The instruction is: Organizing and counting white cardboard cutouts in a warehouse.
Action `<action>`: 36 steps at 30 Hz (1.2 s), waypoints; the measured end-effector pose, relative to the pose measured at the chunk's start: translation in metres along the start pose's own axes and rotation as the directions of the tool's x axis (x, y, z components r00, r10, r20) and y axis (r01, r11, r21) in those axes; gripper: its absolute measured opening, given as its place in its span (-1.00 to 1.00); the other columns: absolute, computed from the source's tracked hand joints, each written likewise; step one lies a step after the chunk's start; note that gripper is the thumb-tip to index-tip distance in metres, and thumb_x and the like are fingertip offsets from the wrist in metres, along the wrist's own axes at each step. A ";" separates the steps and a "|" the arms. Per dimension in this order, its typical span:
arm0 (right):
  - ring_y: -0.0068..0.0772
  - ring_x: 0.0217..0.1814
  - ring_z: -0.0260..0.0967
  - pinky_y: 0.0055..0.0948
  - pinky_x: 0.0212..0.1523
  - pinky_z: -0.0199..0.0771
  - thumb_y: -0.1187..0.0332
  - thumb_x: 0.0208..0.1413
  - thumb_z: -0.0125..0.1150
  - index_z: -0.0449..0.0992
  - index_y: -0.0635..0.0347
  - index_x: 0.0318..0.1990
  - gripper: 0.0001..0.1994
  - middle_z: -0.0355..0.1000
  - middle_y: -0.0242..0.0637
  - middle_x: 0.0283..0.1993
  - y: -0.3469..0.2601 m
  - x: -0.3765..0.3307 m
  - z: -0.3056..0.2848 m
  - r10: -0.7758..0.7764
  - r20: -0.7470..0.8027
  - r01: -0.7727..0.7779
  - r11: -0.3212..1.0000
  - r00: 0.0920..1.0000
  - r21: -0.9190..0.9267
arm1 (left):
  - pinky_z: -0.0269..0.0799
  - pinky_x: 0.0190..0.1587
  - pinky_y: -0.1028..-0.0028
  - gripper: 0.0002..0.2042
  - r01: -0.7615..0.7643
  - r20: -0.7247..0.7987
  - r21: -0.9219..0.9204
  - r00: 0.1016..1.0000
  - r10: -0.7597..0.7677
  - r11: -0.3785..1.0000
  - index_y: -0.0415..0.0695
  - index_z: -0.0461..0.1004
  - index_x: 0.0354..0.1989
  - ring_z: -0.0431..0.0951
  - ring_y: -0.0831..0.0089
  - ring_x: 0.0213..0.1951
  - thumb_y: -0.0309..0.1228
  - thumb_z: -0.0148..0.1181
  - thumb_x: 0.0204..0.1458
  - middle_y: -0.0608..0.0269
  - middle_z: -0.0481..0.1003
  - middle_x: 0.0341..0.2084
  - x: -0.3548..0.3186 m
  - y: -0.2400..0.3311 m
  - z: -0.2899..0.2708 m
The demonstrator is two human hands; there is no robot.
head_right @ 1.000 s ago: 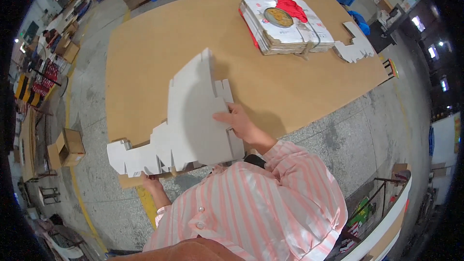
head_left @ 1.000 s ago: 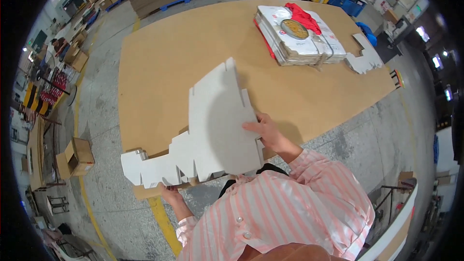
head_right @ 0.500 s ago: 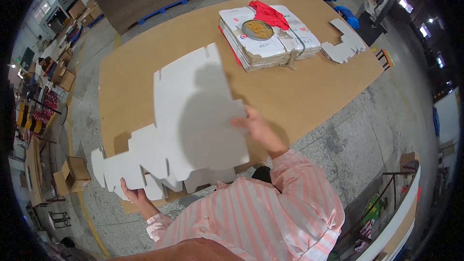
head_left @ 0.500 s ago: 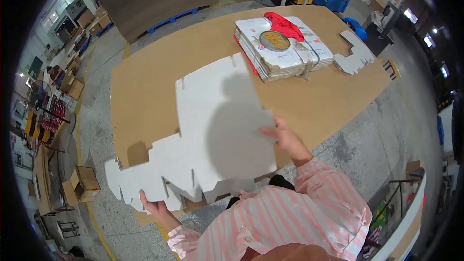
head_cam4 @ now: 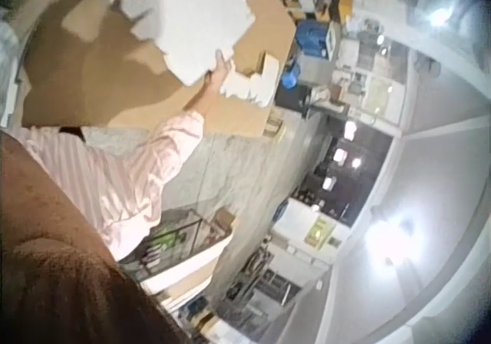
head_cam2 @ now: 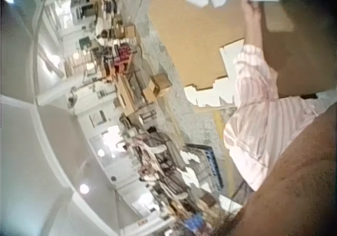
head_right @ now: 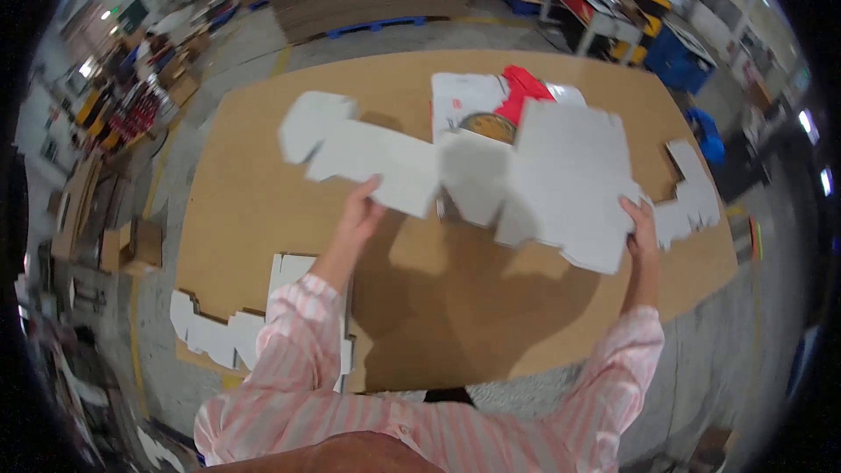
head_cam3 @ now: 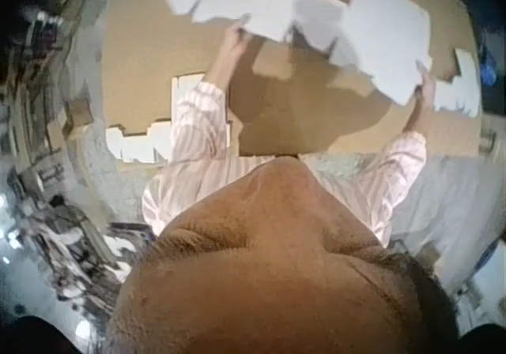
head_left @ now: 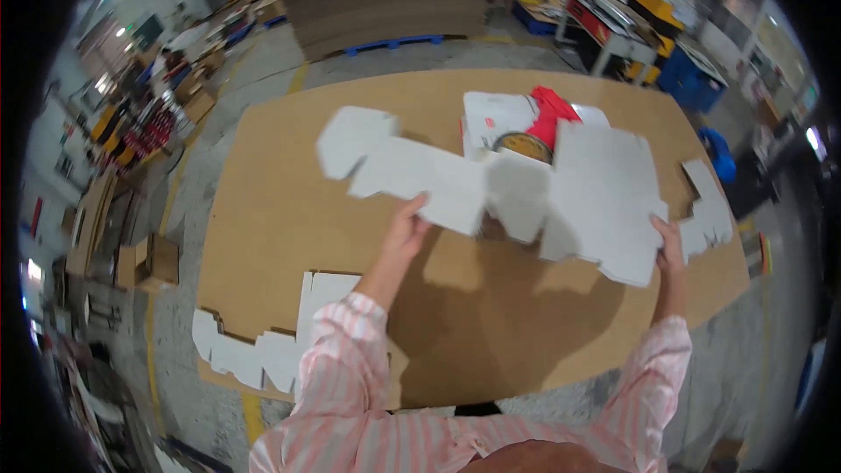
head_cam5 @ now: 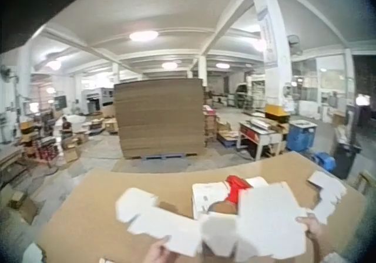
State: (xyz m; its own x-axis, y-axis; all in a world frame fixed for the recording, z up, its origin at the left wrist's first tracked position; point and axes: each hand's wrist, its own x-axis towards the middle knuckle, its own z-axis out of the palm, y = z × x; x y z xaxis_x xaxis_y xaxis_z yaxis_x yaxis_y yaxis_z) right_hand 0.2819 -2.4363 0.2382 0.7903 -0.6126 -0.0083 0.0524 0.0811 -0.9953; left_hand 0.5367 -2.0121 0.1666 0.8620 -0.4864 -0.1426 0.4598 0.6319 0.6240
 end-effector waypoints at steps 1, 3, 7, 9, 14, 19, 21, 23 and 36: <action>-0.34 -0.14 0.38 -0.39 -0.11 0.38 0.27 -0.10 0.22 0.32 0.40 -0.04 -0.51 0.40 -0.17 -0.13 0.003 0.018 -0.031 0.050 0.010 -0.050 0.999 0.999 -0.009 | 0.44 -0.10 0.40 -0.65 0.020 0.015 0.004 1.000 -0.020 1.000 -0.28 0.32 -0.10 0.47 0.39 -0.15 -0.41 0.16 -0.06 0.17 0.45 -0.20 0.021 -0.020 0.017; -0.34 -0.10 0.35 -0.38 -0.06 0.35 0.30 -0.14 0.27 0.37 0.40 -0.11 -0.56 0.41 -0.16 -0.16 0.001 0.041 -0.074 0.078 -0.086 -0.080 0.996 0.993 -0.024 | 0.47 -0.16 0.43 -0.68 0.146 0.108 -0.048 0.984 -0.140 0.988 -0.21 0.35 -0.13 0.49 0.44 -0.20 -0.40 0.18 -0.08 0.21 0.47 -0.24 0.062 -0.061 0.033; -0.24 -0.12 0.37 -0.33 -0.11 0.36 0.26 -0.11 0.24 0.37 0.39 -0.11 -0.57 0.40 -0.10 -0.16 0.016 0.109 -0.114 0.043 -0.088 -0.068 0.951 0.995 -0.301 | 0.47 -0.18 0.43 -0.68 0.161 -0.021 -0.069 0.987 -0.162 0.985 -0.18 0.35 -0.13 0.51 0.45 -0.26 -0.39 0.18 -0.07 0.24 0.48 -0.30 0.101 -0.115 0.039; -0.22 -0.11 0.36 -0.33 -0.10 0.34 0.27 -0.09 0.22 0.36 0.37 -0.08 -0.57 0.40 -0.08 -0.14 0.029 0.149 -0.183 0.067 -0.104 -0.119 0.753 0.992 -0.647 | 0.46 -0.19 0.42 -0.68 0.206 -0.044 -0.083 0.977 -0.210 0.975 -0.18 0.35 -0.12 0.51 0.44 -0.27 -0.38 0.19 -0.07 0.24 0.48 -0.30 0.114 -0.143 0.057; -0.11 -0.03 0.30 -0.29 -0.02 0.26 0.27 0.00 0.13 0.31 0.19 0.06 -0.56 0.32 -0.04 0.02 0.084 0.164 -0.065 -0.314 0.203 0.336 0.460 0.927 -0.822 | 0.47 -0.19 0.34 -0.68 0.211 -0.148 -0.019 0.966 -0.211 0.977 -0.19 0.36 -0.16 0.52 0.38 -0.27 -0.37 0.21 -0.08 0.18 0.48 -0.31 0.120 -0.163 0.056; -0.15 0.09 0.20 -0.24 0.11 0.10 0.17 0.06 0.04 0.31 0.05 0.03 -0.62 0.29 -0.22 0.05 0.127 0.126 0.012 -0.276 0.363 0.387 0.037 0.890 -0.921 | 0.50 -0.56 0.36 -0.69 0.393 -0.258 0.303 0.911 -0.323 0.868 -0.30 0.38 -0.43 0.52 0.31 -0.57 -0.22 0.14 -0.02 0.10 0.47 -0.58 0.116 -0.123 0.087; -0.20 0.09 0.20 -0.25 0.11 0.09 0.17 0.07 0.02 0.31 0.06 0.03 -0.62 0.30 -0.25 0.04 0.140 0.138 -0.003 -0.314 0.376 0.392 -0.015 0.872 -0.920 | 0.50 -0.56 0.38 -0.66 0.367 -0.227 0.354 0.926 -0.302 0.860 -0.30 0.39 -0.45 0.52 0.33 -0.57 -0.19 0.11 -0.01 0.10 0.47 -0.59 0.085 -0.109 0.073; -0.18 0.09 0.20 -0.22 0.10 0.11 0.17 0.08 0.02 0.33 0.09 0.02 -0.63 0.30 -0.24 0.04 0.147 0.137 0.004 -0.313 0.398 0.426 0.024 0.862 -0.904 | 0.49 -0.55 0.43 -0.66 0.291 -0.146 0.488 0.957 -0.252 0.823 -0.29 0.41 -0.46 0.52 0.38 -0.58 -0.18 0.08 0.02 0.12 0.48 -0.59 0.040 -0.090 0.047; -0.43 -0.19 0.30 -0.47 -0.16 0.29 0.25 0.14 -0.03 0.44 0.22 -0.25 -0.78 0.38 -0.36 -0.31 0.062 -0.180 0.271 0.372 0.337 0.111 0.513 0.865 -0.851 | 0.39 -0.55 0.49 -0.81 0.156 -0.736 0.672 0.244 0.632 0.724 -0.27 0.46 -0.30 0.43 0.49 -0.59 -0.48 -0.03 -0.07 0.19 0.45 -0.59 -0.327 0.108 -0.312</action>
State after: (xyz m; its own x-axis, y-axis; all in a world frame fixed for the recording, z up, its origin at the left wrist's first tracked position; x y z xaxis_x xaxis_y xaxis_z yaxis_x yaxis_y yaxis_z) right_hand 0.3084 -2.1086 0.2045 0.9088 -0.2344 -0.3452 -0.4048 -0.6961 -0.5930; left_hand 0.3708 -1.5962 0.0412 0.6574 0.7248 -0.2062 0.3238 -0.0246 0.9458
